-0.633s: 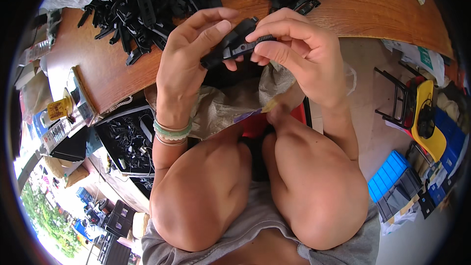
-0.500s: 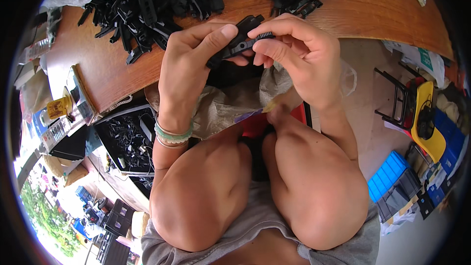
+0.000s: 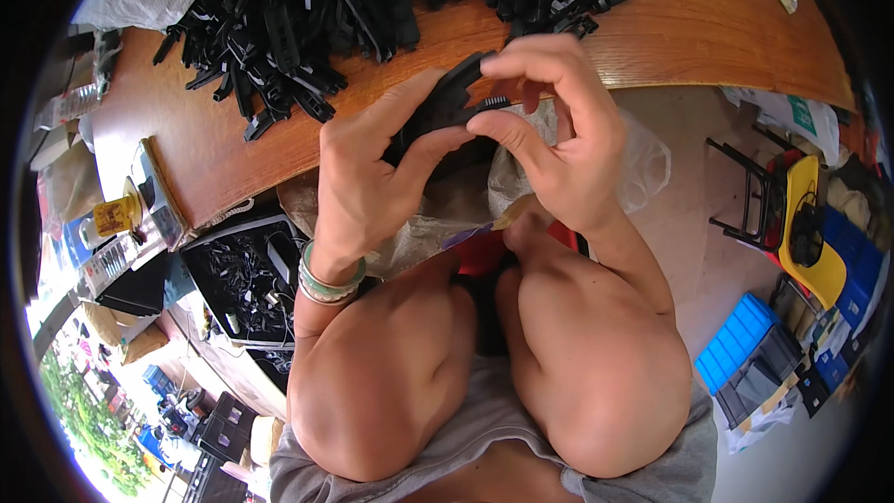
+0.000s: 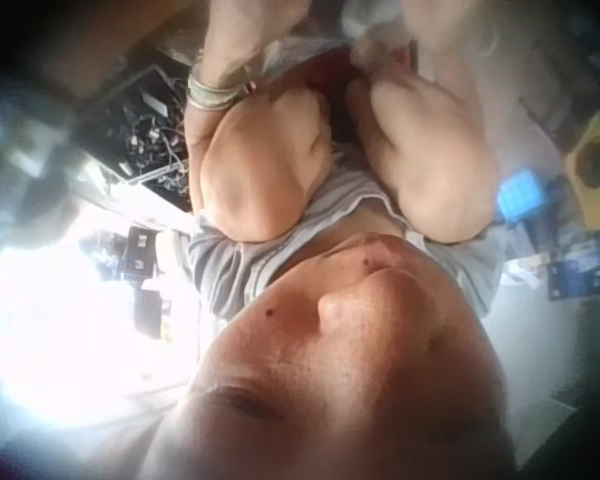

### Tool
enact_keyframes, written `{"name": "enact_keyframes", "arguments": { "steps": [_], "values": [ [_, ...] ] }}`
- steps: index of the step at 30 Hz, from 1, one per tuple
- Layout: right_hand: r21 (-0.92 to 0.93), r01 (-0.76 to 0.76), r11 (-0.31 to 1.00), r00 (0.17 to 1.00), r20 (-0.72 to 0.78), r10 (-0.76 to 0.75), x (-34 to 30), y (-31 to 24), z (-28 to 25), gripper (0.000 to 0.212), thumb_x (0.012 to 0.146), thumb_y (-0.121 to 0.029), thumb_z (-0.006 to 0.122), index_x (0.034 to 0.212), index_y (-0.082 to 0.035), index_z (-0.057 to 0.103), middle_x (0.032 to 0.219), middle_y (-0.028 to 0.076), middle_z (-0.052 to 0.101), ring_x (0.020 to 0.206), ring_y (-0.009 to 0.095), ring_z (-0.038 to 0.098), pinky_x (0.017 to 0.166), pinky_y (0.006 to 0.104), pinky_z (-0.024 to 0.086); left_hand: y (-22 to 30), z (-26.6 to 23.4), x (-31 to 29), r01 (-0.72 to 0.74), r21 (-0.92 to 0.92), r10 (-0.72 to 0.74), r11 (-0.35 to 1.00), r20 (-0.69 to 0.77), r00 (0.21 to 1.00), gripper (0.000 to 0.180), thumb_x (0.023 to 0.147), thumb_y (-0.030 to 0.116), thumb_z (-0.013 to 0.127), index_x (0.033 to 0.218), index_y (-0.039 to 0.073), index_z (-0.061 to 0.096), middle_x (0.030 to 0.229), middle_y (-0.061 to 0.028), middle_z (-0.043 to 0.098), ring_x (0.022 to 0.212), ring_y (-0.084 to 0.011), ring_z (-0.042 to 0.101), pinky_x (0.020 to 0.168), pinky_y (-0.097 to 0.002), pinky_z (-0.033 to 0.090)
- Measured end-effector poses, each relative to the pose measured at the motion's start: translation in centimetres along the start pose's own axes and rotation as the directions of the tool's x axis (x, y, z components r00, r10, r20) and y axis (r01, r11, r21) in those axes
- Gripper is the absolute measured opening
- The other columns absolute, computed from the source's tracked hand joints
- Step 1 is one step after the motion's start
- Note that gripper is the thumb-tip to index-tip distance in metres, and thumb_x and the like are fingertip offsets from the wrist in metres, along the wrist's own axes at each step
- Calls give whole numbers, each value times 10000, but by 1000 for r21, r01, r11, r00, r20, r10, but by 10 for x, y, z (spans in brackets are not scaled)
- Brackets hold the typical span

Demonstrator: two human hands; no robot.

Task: The person repeatedly picks up plastic components from a pile on the table, snaps the pieces together by hand to assemble them, and drops the assembled parts into a bag.

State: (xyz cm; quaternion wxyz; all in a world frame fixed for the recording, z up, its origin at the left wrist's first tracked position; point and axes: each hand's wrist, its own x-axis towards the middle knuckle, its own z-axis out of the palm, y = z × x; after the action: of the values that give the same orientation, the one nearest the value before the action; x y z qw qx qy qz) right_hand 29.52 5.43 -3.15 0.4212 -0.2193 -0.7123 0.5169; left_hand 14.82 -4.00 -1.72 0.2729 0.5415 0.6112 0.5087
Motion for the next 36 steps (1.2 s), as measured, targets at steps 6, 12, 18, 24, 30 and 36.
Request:
{"name": "enact_keyframes", "arguments": {
  "steps": [6, 12, 18, 24, 30, 36],
  "values": [
    [-111, -78, 991, 992, 95, 89, 1, -8, -4, 305, 737, -63, 751, 1009, 2, 632, 891, 75, 624, 766, 157, 584, 662, 244, 438, -3, -5, 1, -79, 36, 75, 996, 99, 992, 351, 775, 52, 688, 1104, -3, 580, 804, -206, 623, 704, -395, 607, 578, -404, 484],
    [-181, -124, 976, 990, 48, 135, -2, -11, -3, 270, 720, -52, 756, 955, 19, 645, 882, 82, 630, 729, 154, 572, 662, 253, 455, -4, -4, 1, -94, 62, 88, 994, 79, 993, 327, 781, 66, 687, 1091, 8, 600, 757, -194, 618, 665, -378, 607, 557, -396, 479],
    [-72, -54, 996, 993, 102, 61, 4, -2, -4, 227, 729, -31, 751, 922, 23, 645, 861, 75, 632, 714, 134, 538, 653, 245, 442, -7, -9, 1, -30, -29, 32, 999, 98, 995, 331, 775, 97, 713, 1080, 8, 621, 794, -186, 639, 635, -352, 606, 552, -371, 485],
    [-45, -157, 987, 985, 70, 160, 0, -5, -4, 209, 738, -33, 750, 903, 30, 639, 837, 68, 611, 732, 120, 525, 652, 235, 429, -13, -5, 3, -63, -55, 67, 996, 79, 995, 322, 770, 105, 723, 1066, 16, 631, 802, -176, 648, 642, -342, 609, 576, -348, 495],
    [66, -197, 978, 979, 56, 193, -1, -5, 1, 182, 742, -15, 735, 885, 40, 636, 828, 68, 608, 717, 121, 519, 652, 237, 426, -8, -14, 5, -40, -20, 43, 999, 131, 990, 280, 775, 101, 718, 1030, 18, 638, 819, -184, 652, 677, -345, 623, 595, -347, 504],
    [-172, -68, 983, 982, 162, 97, 5, -8, -8, 163, 747, 2, 719, 892, 22, 645, 810, 70, 623, 668, 131, 541, 626, 247, 436, -14, -10, 5, -87, -64, 92, 994, 87, 992, 273, 774, 131, 730, 1002, 6, 645, 792, -173, 655, 645, -330, 622, 582, -332, 503]
  ]
}}
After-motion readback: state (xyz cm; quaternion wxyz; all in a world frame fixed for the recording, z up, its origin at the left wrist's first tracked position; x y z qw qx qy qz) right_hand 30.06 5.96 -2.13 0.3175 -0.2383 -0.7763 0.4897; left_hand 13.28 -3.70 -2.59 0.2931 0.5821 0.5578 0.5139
